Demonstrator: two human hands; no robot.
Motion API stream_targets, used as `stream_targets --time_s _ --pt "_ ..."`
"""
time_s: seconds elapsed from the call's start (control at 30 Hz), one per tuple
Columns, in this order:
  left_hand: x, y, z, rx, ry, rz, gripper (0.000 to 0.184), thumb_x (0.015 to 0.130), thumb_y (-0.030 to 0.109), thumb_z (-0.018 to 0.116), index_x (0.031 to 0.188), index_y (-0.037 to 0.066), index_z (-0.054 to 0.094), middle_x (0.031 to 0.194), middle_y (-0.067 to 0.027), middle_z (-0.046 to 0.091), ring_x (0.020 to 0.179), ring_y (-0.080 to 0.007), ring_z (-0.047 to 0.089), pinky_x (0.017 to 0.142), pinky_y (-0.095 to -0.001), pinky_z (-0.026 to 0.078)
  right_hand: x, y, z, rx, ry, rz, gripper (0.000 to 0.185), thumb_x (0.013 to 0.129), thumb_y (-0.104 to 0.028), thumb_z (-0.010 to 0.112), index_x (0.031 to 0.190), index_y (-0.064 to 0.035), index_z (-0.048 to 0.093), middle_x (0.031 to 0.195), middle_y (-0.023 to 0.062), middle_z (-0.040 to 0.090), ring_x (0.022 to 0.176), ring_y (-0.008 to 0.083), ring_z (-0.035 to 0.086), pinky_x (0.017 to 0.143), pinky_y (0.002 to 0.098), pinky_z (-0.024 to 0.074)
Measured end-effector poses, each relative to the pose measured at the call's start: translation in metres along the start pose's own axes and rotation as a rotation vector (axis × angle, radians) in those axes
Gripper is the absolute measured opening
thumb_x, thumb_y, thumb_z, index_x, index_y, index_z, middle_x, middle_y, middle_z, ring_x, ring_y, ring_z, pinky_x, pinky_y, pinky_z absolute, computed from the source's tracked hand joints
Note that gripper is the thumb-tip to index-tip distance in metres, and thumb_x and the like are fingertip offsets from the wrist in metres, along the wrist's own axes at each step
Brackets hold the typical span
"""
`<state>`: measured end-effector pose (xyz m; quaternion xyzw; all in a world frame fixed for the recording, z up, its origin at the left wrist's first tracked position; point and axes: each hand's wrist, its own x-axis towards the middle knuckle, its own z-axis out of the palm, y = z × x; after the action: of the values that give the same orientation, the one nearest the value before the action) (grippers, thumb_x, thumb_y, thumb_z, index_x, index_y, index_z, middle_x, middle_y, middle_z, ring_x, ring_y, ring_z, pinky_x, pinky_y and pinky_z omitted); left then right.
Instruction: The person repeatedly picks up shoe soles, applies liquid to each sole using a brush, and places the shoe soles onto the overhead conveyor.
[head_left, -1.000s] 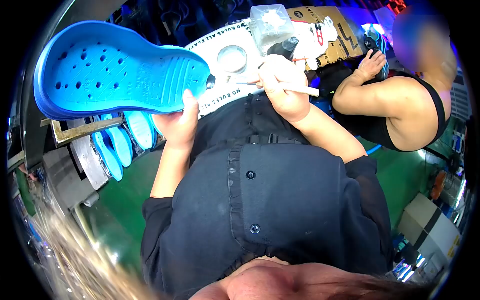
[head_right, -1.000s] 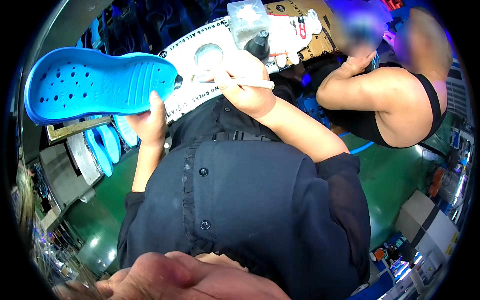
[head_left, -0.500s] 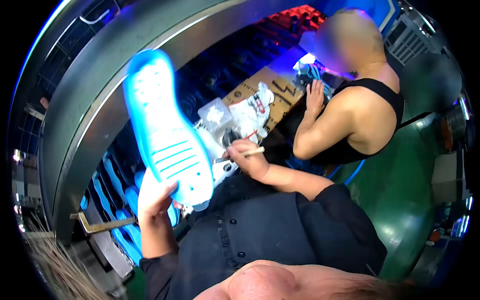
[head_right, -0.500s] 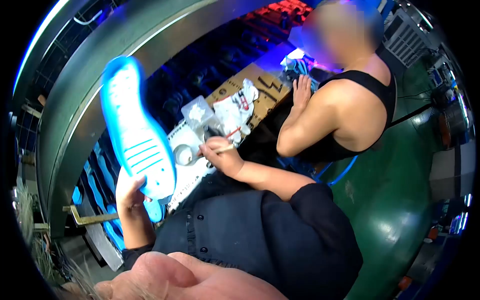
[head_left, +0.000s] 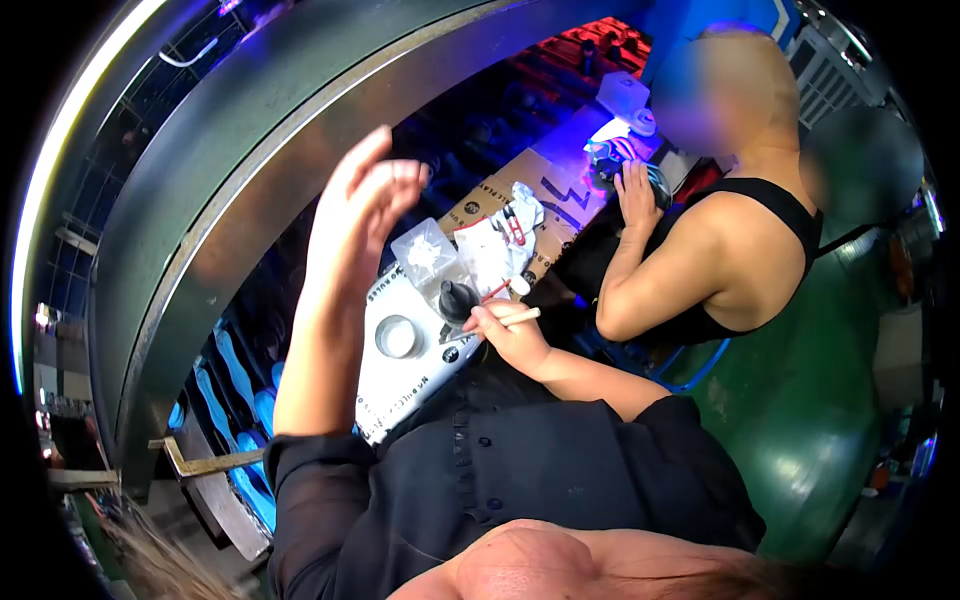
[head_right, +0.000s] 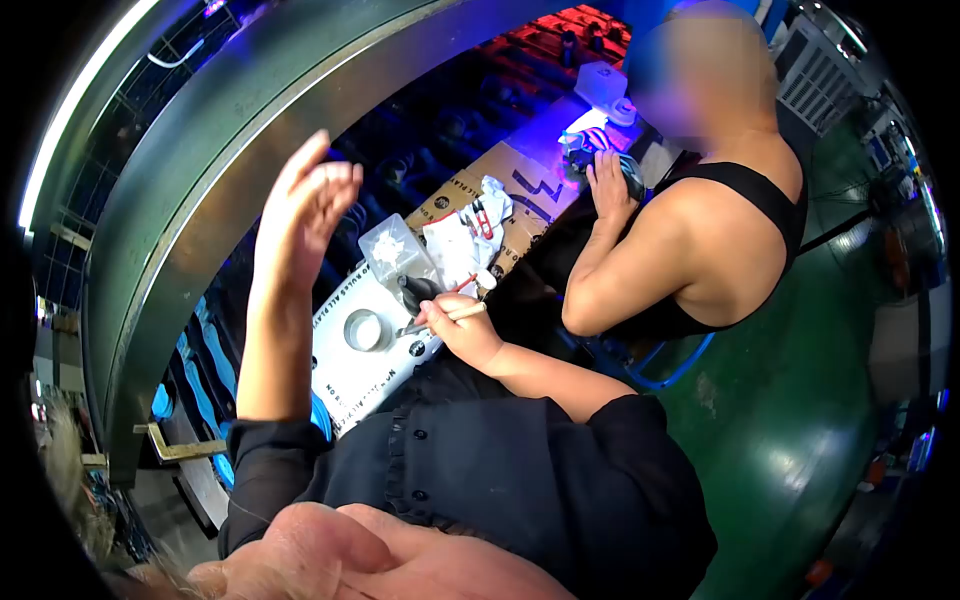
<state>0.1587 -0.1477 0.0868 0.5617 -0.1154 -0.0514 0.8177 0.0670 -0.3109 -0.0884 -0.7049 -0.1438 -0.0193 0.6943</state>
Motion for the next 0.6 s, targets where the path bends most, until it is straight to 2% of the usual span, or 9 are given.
stream_targets --time_s 0.07,0.17,0.23,0.33,0.37,0.43,0.47,0.53,0.6 --pt "-0.043 -0.034 -0.054 0.096 0.02 -0.111 0.046 0.085 0.016 0.057 0.125 0.0 0.041 0.096 -0.0098 0.061 0.09 -0.0176 0.06 0.082 -0.0277 0.047 0.004 -0.007 0.004 0.064 -0.018 0.035 0.029 0.09 -0.018 0.049 0.073 0.0016 0.062 0.063 0.0057 0.056 0.057 0.0114 0.052 0.054 0.0244 0.0423" --pt "-0.126 -0.064 -0.136 0.392 0.216 -0.285 0.045 0.084 0.015 0.058 0.124 0.003 0.044 0.1 -0.0098 0.06 0.092 -0.0156 0.059 0.08 -0.0266 0.047 0.005 0.0 0.016 0.118 -0.052 0.085 0.03 0.092 -0.019 0.047 0.076 0.0022 0.061 0.064 0.0033 0.056 0.059 0.0084 0.052 0.056 0.0219 0.0421" --pt "-0.19 -0.077 -0.191 0.832 0.304 -0.241 0.048 0.08 0.011 0.06 0.124 0.002 0.044 0.101 -0.0125 0.06 0.091 -0.0186 0.058 0.078 -0.0283 0.047 0.005 0.004 0.025 0.191 -0.045 0.187 0.031 0.092 -0.02 0.047 0.077 0.0028 0.061 0.066 0.004 0.058 0.06 0.0084 0.052 0.057 0.0215 0.0424" --pt "-0.267 -0.084 -0.225 1.478 0.629 -0.397 0.055 0.074 0.01 0.062 0.125 0.004 0.043 0.108 -0.0211 0.054 0.095 -0.0305 0.056 0.08 -0.0354 0.047 0.01 0.005 0.037 0.277 -0.078 0.203 0.033 0.092 -0.021 0.046 0.077 0.0034 0.061 0.067 0.0054 0.059 0.06 0.0088 0.051 0.058 0.0217 0.0431" --pt "-0.289 -0.092 -0.236 1.584 0.69 -0.429 0.055 0.074 0.011 0.061 0.126 0.004 0.043 0.107 -0.0203 0.055 0.096 -0.0324 0.055 0.08 -0.0385 0.046 0.012 0.004 0.04 0.28 -0.123 0.183 0.033 0.092 -0.023 0.046 0.078 0.0033 0.061 0.069 0.0057 0.059 0.062 0.0092 0.051 0.059 0.022 0.0435" --pt "-0.312 -0.105 -0.246 1.477 0.735 -0.659 0.054 0.074 0.012 0.061 0.124 0.004 0.044 0.107 -0.0181 0.055 0.096 -0.0317 0.055 0.08 -0.0392 0.046 0.012 0.002 0.053 0.268 -0.111 0.17 0.036 0.092 -0.025 0.046 0.077 0.0028 0.062 0.069 0.0068 0.06 0.062 0.0104 0.052 0.06 0.0226 0.0412" --pt "-0.319 -0.113 -0.25 1.468 0.735 -0.668 0.054 0.074 0.012 0.061 0.124 0.004 0.044 0.107 -0.0181 0.055 0.096 -0.0317 0.055 0.08 -0.0392 0.046 0.013 0.002 0.057 0.278 -0.131 0.179 0.035 0.092 -0.025 0.047 0.078 0.0027 0.063 0.07 0.0072 0.06 0.063 0.0109 0.052 0.06 0.0226 0.0413" --pt "-0.316 -0.115 -0.242 1.759 0.618 -0.603 0.046 0.074 0.014 0.06 0.118 0.003 0.05 0.105 -0.0169 0.056 0.094 -0.0328 0.056 0.078 -0.0405 0.046 0.014 0.0 0.064 0.305 -0.17 0.203 0.034 0.091 -0.025 0.047 0.079 0.0023 0.062 0.074 0.0081 0.061 0.063 0.0112 0.052 0.06 0.0232 0.0417" --pt "-0.312 -0.116 -0.245 1.71 0.664 -0.638 0.042 0.074 0.016 0.059 0.113 0.003 0.053 0.104 -0.0173 0.056 0.092 -0.0334 0.057 0.077 -0.0411 0.047 0.014 0.0 0.069 0.304 -0.178 0.231 0.032 0.091 -0.024 0.047 0.081 0.0021 0.062 0.077 0.0091 0.061 0.064 0.0117 0.052 0.061 0.0236 0.0421"
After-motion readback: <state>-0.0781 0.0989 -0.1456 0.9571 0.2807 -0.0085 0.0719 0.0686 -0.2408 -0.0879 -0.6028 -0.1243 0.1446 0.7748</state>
